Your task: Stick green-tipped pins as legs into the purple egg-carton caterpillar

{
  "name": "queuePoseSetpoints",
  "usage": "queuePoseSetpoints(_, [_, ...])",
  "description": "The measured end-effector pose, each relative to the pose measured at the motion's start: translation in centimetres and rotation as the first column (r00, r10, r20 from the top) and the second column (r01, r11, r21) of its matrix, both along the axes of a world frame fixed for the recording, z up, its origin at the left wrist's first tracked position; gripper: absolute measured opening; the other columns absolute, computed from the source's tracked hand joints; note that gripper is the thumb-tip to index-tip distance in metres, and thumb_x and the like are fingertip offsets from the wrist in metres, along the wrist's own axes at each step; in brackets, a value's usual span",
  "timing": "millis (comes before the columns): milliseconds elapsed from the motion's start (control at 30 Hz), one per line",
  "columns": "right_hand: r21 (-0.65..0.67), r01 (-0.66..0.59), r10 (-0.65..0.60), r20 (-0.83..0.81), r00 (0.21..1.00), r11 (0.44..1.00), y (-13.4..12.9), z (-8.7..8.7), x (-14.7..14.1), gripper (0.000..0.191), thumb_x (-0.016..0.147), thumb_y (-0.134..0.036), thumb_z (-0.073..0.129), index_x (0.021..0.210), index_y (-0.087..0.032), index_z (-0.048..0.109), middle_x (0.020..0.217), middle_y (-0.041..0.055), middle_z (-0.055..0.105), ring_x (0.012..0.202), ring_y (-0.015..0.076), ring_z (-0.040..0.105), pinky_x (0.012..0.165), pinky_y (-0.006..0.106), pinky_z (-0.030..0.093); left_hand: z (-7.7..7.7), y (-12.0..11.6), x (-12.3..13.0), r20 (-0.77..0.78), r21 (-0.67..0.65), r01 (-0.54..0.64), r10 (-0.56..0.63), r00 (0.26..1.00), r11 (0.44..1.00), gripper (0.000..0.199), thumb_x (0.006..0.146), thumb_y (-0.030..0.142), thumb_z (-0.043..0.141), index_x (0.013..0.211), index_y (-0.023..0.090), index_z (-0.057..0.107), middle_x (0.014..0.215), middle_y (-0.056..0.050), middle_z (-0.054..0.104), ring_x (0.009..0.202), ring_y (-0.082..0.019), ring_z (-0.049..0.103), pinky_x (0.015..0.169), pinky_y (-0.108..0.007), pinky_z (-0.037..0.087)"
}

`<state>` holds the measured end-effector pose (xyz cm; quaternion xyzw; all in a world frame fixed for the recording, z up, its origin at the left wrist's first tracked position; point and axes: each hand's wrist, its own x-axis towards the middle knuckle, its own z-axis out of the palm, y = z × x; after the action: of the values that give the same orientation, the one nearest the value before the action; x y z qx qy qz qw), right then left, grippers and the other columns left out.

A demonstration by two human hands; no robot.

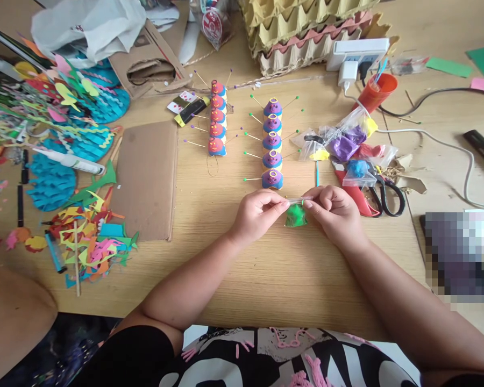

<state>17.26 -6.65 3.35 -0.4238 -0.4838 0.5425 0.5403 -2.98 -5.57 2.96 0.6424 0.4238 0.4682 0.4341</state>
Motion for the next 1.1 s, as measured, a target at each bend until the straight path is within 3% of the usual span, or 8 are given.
queuePoseSetpoints(300, [0.037,-0.017,0.018,-0.005,1.0,0.999,0.13,0.13,0.02,0.059,0.083,-0.039,0.092,0.066,-0.022,0.038,0.074,0.0003,0.062,0.066,0.0119,0.055,0.059,0.027,0.047,0.0,0.0,-0.05,0.071,-0.061,0.044,-0.039,0.997,0.997,0.023,0.093,0.037,0.079,0.079,0.019,0.079,0.08,-0.004,0.077,0.072,-0.013,0.067,0.067,-0.026,0.056])
queuePoseSetpoints(467, [0.058,-0.03,0.03,0.002,1.0,0.998,-0.08,0.29,-0.06,0.059,0.086,-0.036,0.09,0.066,-0.022,0.036,0.074,0.0001,0.06,0.065,0.0111,0.053,0.057,0.026,0.044,-0.39,-0.03,0.15,0.088,-0.067,0.041,-0.035,0.996,0.997,0.018,0.092,0.031,0.079,0.08,0.017,0.078,0.081,-0.003,0.077,0.072,-0.012,0.068,0.066,-0.023,0.055])
queuePoseSetpoints(600, [0.071,-0.003,-0.001,0.05,0.999,0.998,-0.28,0.31,-0.05,0.059,0.088,-0.036,0.088,0.066,-0.022,0.035,0.075,0.0012,0.061,0.065,0.0116,0.054,0.055,0.026,0.043,-0.6,-0.15,0.49,0.061,-0.05,0.004,-0.001,0.998,0.999,0.014,0.091,0.029,0.079,0.085,0.016,0.078,0.084,-0.004,0.077,0.074,-0.012,0.07,0.067,-0.022,0.056])
queuePoseSetpoints(800, [0.077,-0.053,0.049,0.063,0.997,0.996,-0.41,0.2,-0.01,0.059,0.088,-0.038,0.088,0.066,-0.023,0.035,0.076,0.0014,0.064,0.064,0.0119,0.055,0.054,0.027,0.044,0.17,-0.05,0.16,0.006,0.031,0.054,-0.055,0.998,0.998,0.016,0.092,0.027,0.08,0.078,0.018,0.079,0.078,-0.003,0.073,0.071,-0.012,0.066,0.065,-0.024,0.055])
queuePoseSetpoints(1000, [0.14,-0.099,0.072,0.181,0.981,0.985,-0.4,-0.28,0.13,0.052,0.093,-0.03,0.082,0.067,-0.022,0.038,0.091,0.0061,0.074,0.078,0.016,0.068,0.063,0.029,0.051,-0.05,0.01,0.02,0.01,0.009,0.046,-0.046,0.999,0.999,0.017,0.091,0.026,0.079,0.076,0.019,0.078,0.076,-0.002,0.072,0.068,-0.011,0.064,0.061,-0.024,0.052])
queuePoseSetpoints(1100, [0.155,-0.104,0.076,0.181,0.981,0.982,-0.35,-0.3,0.2,0.051,0.093,-0.027,0.08,0.067,-0.022,0.037,0.086,0.0045,0.073,0.074,0.0145,0.066,0.063,0.029,0.051,-0.29,-0.11,0.32,-0.001,0.001,0.038,-0.038,0.999,0.999,0.015,0.091,0.025,0.078,0.079,0.018,0.077,0.08,-0.003,0.074,0.072,-0.012,0.067,0.062,-0.023,0.053])
